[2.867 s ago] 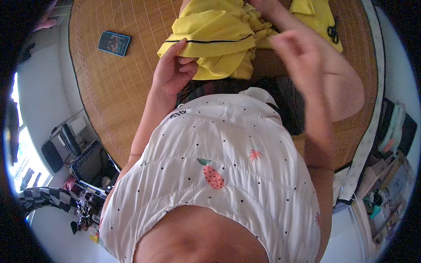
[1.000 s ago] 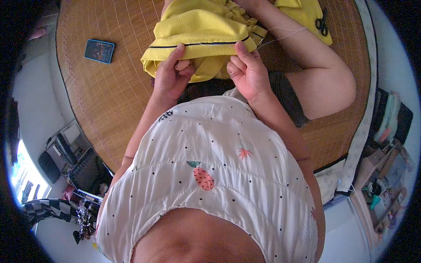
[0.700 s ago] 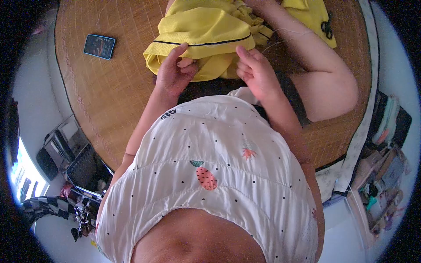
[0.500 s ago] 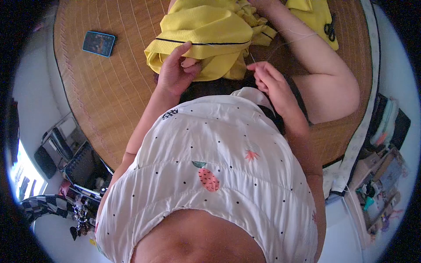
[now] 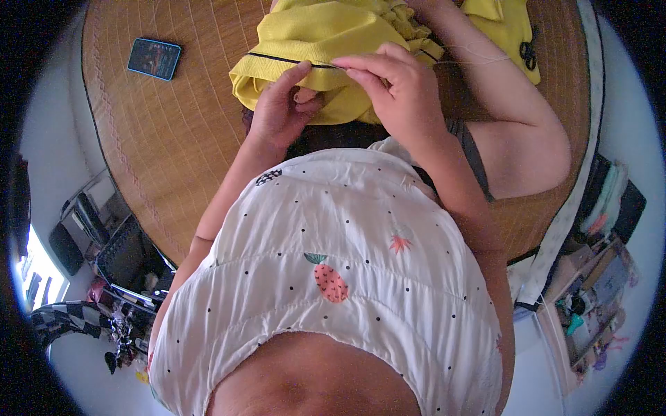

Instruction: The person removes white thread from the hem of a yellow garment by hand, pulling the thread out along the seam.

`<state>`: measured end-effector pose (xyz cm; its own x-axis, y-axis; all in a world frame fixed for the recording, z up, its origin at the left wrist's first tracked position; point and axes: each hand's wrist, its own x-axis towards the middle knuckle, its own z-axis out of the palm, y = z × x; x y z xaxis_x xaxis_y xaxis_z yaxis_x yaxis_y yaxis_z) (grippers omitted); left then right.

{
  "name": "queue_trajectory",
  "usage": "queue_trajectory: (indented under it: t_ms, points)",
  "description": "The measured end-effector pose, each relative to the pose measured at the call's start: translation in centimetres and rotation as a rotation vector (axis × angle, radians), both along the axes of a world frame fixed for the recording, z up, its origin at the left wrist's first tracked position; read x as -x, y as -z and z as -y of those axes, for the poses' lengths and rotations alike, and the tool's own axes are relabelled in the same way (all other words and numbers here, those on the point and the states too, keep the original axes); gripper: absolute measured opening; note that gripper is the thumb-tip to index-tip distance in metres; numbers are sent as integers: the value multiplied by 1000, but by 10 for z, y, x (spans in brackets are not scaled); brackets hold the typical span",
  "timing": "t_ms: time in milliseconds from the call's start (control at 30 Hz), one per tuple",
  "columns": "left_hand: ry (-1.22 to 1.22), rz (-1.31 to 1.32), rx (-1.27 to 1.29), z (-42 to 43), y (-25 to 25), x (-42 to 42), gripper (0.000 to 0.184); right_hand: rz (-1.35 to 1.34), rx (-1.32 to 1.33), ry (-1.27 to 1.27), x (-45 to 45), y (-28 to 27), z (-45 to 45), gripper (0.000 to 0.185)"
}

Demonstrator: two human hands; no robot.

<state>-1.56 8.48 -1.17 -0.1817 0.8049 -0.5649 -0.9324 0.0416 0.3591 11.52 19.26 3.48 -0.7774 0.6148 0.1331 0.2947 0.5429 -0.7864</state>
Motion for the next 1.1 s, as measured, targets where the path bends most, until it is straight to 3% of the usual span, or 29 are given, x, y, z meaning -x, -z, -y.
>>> queue_trajectory:
  t_ms: [1100]
  points:
    - [-36,-71,-10,0,4,0,9,87,-38,-41,1,4,-3,22]
